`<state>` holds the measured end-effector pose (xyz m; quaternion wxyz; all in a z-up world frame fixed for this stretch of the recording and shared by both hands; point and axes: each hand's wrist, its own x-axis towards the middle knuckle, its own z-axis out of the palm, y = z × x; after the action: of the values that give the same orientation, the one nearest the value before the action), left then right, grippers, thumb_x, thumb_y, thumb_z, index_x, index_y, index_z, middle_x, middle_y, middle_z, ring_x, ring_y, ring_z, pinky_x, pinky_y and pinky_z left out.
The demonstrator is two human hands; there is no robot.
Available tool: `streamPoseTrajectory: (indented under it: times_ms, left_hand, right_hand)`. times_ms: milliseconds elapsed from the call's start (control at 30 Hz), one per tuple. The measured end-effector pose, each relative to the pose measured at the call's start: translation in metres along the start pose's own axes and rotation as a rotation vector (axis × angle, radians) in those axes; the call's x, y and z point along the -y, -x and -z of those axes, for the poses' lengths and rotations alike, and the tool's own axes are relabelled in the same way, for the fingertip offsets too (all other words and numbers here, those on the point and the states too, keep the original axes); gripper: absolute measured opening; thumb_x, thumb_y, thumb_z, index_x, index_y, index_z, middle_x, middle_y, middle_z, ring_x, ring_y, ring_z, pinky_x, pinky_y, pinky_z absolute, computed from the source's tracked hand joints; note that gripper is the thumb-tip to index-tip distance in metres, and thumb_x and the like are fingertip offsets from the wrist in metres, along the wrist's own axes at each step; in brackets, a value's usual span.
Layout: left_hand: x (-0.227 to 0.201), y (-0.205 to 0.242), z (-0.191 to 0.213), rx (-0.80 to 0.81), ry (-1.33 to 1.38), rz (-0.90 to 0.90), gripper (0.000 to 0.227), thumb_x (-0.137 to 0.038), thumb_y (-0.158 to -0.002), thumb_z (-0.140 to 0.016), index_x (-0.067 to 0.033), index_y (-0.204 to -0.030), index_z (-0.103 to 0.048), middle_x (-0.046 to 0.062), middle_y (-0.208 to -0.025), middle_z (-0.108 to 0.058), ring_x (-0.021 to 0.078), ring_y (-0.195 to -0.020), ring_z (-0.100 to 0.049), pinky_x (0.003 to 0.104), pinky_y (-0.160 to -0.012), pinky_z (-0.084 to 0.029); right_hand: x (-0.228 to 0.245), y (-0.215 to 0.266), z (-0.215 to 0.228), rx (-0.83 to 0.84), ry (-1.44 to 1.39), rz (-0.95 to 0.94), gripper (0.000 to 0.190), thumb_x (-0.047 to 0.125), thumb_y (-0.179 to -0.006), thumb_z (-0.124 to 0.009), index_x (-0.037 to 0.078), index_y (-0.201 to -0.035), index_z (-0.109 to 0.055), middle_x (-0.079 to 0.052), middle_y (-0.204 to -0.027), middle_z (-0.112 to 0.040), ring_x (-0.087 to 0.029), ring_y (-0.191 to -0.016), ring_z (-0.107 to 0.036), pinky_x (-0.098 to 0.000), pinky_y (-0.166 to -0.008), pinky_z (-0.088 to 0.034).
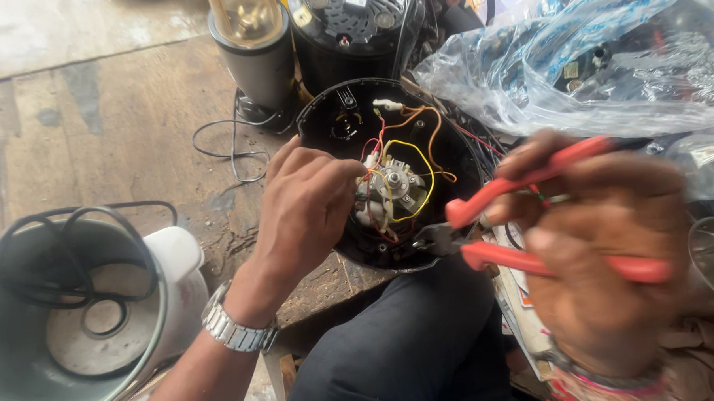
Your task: The person disassembles the housing of a mixer grinder, removes internal motor components, and uses a screwdriver and pliers to adjust the wiring and internal assembly before reinstalling the motor parts.
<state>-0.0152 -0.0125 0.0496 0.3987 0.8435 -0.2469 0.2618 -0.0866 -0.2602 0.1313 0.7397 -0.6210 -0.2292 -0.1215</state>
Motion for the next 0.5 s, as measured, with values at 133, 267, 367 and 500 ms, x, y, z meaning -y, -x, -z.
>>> streamPoseTrajectory:
  times_ms: [133, 267, 367, 500]
  left_hand:
    - [0.013, 0.003, -0.006, 0.008, 0.117, 0.092, 0.016, 0.000, -0.090, -0.069, -0.0096, -0.103, -0.073, 0.003, -0.087, -0.071, 0.0215, -0.098, -0.066, 0.055, -0.121, -0.035]
    - [0.025, -0.004, -0.005, 0.070, 0.193, 0.099, 0.017, 0.002, -0.091, -0.067, -0.0095, -0.104, -0.072, 0.004, -0.094, -0.073, 0.0206, -0.103, -0.067, 0.056, -0.127, -0.030]
    - [0.037, -0.014, -0.004, 0.132, 0.219, 0.075, 0.018, 0.002, -0.092, -0.067, -0.0098, -0.105, -0.072, 0.005, -0.100, -0.073, 0.0213, -0.106, -0.068, 0.056, -0.127, -0.030]
    - [0.043, -0.024, -0.004, 0.197, 0.219, 0.076, 0.025, 0.006, -0.089, -0.066, -0.0099, -0.108, -0.072, 0.004, -0.098, -0.074, 0.0220, -0.106, -0.070, 0.058, -0.126, -0.027]
  right_hand:
    - [-0.023, -0.009, 0.004, 0.165, -0.006, -0.097, 0.036, -0.008, -0.104, -0.056, 0.011, -0.134, -0.055, -0.025, -0.125, -0.060, -0.032, -0.106, -0.069, -0.0376, -0.090, -0.059]
    - [-0.040, -0.028, 0.020, 0.347, -0.123, -0.189, 0.038, -0.006, -0.105, -0.059, 0.015, -0.137, -0.055, -0.026, -0.126, -0.062, -0.042, -0.120, -0.070, -0.0536, -0.101, -0.066]
    - [-0.048, -0.040, 0.031, 0.438, -0.252, -0.219, 0.033, 0.002, -0.108, -0.060, 0.014, -0.139, -0.061, -0.026, -0.123, -0.067, -0.042, -0.119, -0.070, -0.0487, -0.094, -0.065]
    - [-0.057, -0.046, 0.037, 0.500, -0.323, -0.300, 0.028, 0.007, -0.108, -0.060, 0.010, -0.136, -0.062, -0.029, -0.122, -0.070, -0.044, -0.119, -0.070, -0.0504, -0.094, -0.063]
